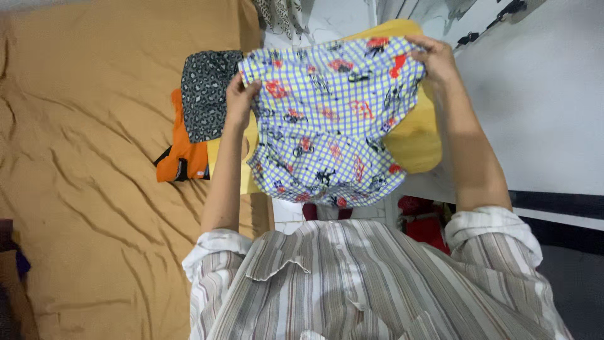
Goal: The person folds a pair of patterned shorts on a small wooden table, repeatedly smoothing the fabric by hand and making precise folds.
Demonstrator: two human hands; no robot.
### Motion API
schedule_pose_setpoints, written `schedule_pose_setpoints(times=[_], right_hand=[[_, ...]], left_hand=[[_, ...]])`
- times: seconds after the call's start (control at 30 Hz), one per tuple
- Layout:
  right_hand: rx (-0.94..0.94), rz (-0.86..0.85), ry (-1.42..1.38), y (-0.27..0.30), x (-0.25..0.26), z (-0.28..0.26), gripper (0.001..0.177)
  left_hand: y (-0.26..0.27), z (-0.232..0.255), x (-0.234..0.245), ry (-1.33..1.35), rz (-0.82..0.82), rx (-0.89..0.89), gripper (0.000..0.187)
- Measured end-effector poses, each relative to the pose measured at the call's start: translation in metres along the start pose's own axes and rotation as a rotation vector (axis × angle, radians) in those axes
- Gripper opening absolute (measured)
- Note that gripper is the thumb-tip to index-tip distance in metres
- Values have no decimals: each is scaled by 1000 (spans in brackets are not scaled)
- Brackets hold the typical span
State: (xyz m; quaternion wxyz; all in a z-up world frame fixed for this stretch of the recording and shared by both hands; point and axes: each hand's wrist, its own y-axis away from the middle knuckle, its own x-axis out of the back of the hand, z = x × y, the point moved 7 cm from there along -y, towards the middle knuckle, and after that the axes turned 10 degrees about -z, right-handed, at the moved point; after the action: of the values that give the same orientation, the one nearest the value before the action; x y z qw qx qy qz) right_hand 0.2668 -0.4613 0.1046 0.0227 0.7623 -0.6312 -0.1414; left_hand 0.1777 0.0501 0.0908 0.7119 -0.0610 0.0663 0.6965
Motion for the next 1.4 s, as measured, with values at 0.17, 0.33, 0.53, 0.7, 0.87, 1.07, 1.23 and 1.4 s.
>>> schedule_pose_setpoints(times=[0.17,0.33,0.53,0.7,0.87,1.07,1.23,1.4], right_hand=[[296,-58,197,-60,28,-22,40],[282,-20,309,-83,14,-20,46],[305,-104,750,-19,25,38,35],[-12,-46,910,100,40,107,38],[-158,-53,1097,162,8,126,40],[-167,-74,894,141,37,152,30],[45,185,879,114,46,100,23],[440,244,1020,159,15,65,33]], left_hand=[[-53,8,9,-11,43,-145,26],[-82,-45,35,-150,93,-80,38],[2,-90,45,-754,-100,-74,51],[106,-77,50,-1032,-17,-28,38],[133,-103,74,-652,27,219,28],[144,-96,76,-748,11,-99,12],[162,-126,60,-587,-229,208,13],[196,-80,23,-756,-385,178,29]])
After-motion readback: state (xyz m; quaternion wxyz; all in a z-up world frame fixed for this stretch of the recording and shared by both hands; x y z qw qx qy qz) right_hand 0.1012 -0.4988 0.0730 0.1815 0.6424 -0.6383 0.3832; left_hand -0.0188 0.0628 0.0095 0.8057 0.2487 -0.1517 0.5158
